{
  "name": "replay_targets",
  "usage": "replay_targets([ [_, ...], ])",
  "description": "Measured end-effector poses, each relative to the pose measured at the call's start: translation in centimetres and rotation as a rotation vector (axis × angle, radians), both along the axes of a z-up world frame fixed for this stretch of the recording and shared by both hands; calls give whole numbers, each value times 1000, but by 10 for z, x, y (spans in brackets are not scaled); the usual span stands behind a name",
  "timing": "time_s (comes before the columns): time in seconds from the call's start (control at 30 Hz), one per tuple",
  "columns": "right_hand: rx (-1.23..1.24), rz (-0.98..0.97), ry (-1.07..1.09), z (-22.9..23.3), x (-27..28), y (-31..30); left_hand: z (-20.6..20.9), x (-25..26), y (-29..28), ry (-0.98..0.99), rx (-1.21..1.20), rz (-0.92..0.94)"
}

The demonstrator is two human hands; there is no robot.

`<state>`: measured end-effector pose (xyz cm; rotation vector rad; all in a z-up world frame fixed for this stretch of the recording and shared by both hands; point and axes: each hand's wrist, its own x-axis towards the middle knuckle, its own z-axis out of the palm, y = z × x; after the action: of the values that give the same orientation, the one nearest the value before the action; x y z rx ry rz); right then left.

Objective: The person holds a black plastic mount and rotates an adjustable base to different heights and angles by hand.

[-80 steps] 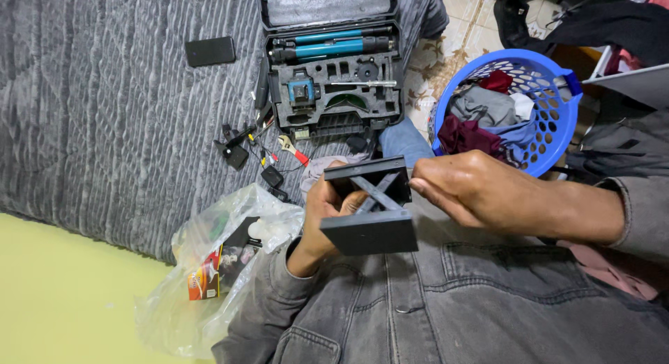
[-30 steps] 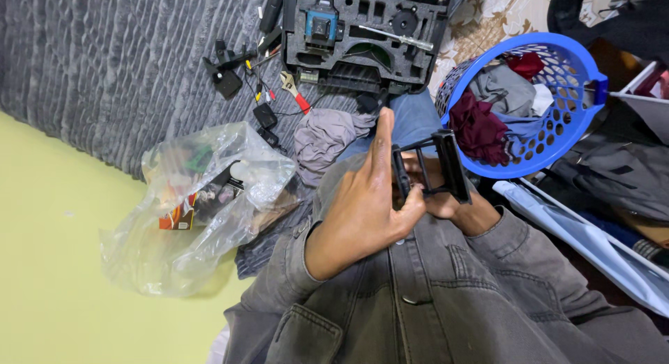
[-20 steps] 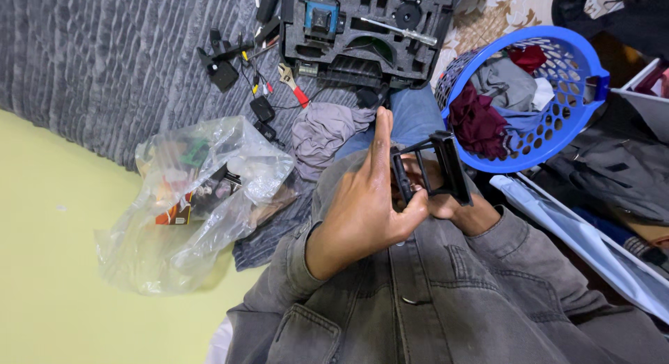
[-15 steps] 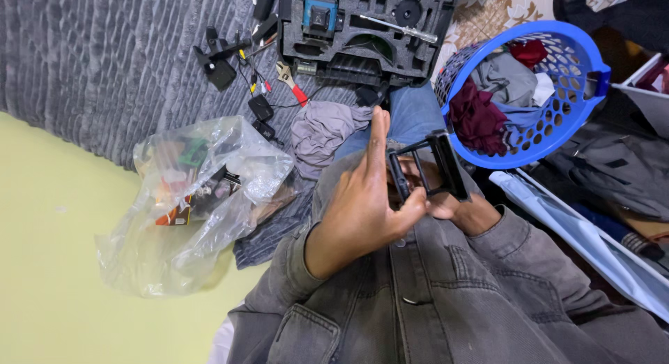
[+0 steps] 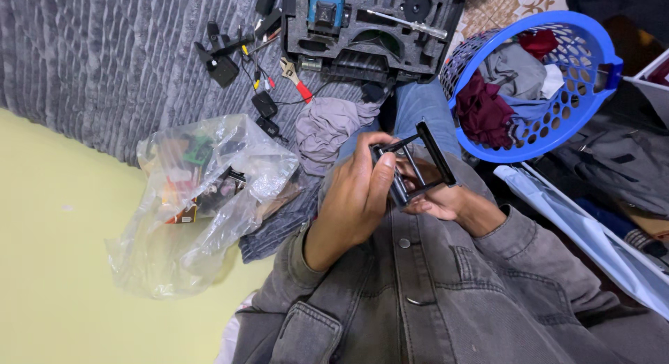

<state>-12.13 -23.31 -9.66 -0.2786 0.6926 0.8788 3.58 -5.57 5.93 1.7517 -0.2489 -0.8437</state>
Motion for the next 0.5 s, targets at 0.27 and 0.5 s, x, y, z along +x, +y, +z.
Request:
replay_targets([
  [0.27, 108, -72, 9, 0, 2, -3, 0, 2, 0, -53, 18, -5],
  [0.5, 17, 7, -45, 7, 7, -4, 4, 1, 0, -42, 21, -1],
])
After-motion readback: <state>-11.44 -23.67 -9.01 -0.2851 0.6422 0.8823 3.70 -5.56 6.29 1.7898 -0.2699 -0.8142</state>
